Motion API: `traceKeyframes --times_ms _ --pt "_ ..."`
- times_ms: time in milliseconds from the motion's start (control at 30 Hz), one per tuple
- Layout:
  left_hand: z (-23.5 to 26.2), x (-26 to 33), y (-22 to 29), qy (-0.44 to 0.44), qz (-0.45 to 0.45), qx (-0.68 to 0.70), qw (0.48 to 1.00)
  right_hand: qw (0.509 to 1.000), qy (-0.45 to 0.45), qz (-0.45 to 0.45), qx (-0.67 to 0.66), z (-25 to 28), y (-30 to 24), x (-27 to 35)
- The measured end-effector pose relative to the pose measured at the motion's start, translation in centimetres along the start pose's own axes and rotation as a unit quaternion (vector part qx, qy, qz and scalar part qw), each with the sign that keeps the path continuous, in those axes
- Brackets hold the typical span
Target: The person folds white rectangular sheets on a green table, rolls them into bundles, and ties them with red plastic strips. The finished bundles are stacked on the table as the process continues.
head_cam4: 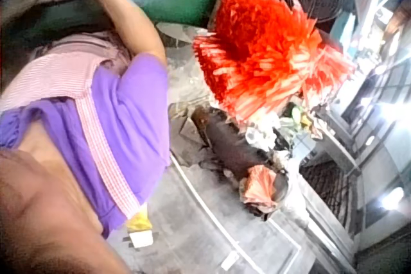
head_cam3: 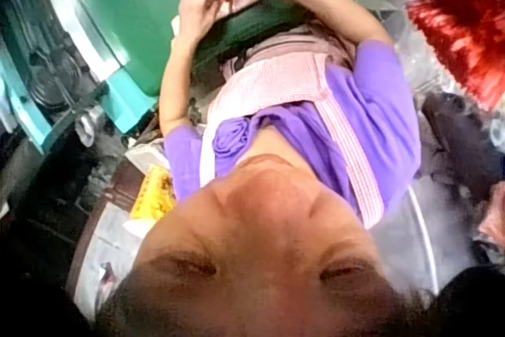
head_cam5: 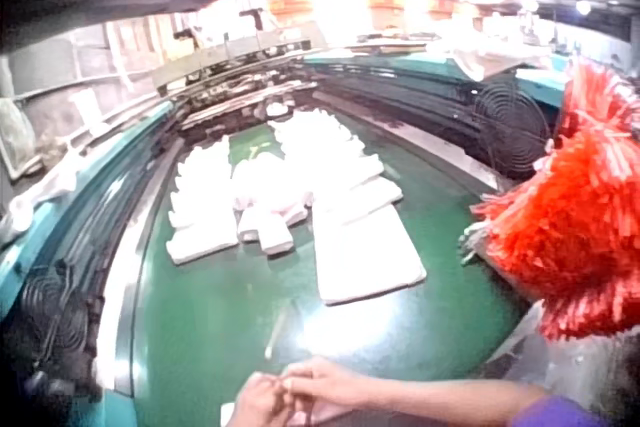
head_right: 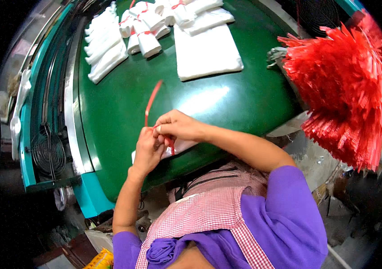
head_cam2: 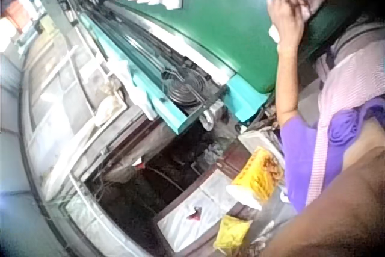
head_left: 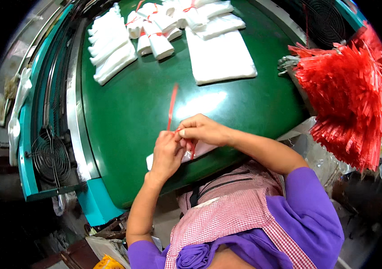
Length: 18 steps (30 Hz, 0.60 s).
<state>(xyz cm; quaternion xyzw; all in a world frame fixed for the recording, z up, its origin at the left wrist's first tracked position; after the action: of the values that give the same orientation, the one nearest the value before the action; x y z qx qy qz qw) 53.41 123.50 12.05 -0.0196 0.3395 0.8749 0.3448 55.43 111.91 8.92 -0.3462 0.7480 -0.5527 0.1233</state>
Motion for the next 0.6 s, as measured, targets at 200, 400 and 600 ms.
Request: traceKeyframes --times_ms 200,400,600 --pt "-1.0 3.8 -5.5 0.086 0.183 0.313 0.928 0.760 0.050 0.235 0.604 -2.7 0.2 1.6" --pt "-1.6 2.9 -7.0 0.146 0.255 0.415 0.861 0.631 0.047 0.452 0.630 -6.7 -1.3 4.8" --pt "-1.2 3.7 -7.2 0.130 0.202 0.338 0.910 0.993 0.036 0.088 0.072 -1.9 1.1 -1.7"
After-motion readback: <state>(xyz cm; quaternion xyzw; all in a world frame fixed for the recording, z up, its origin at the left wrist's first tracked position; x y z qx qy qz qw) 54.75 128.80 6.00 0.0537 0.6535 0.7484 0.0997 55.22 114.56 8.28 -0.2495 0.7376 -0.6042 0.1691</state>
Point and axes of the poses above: each hand's wrist, its own x-axis away from the middle knuckle, its own z-axis out of the back of the hand, y = z × x, the point moved 6 cm from there along -x, towards the middle knuckle, and after that the axes turned 3 degrees about x, right-handed, at the moved point
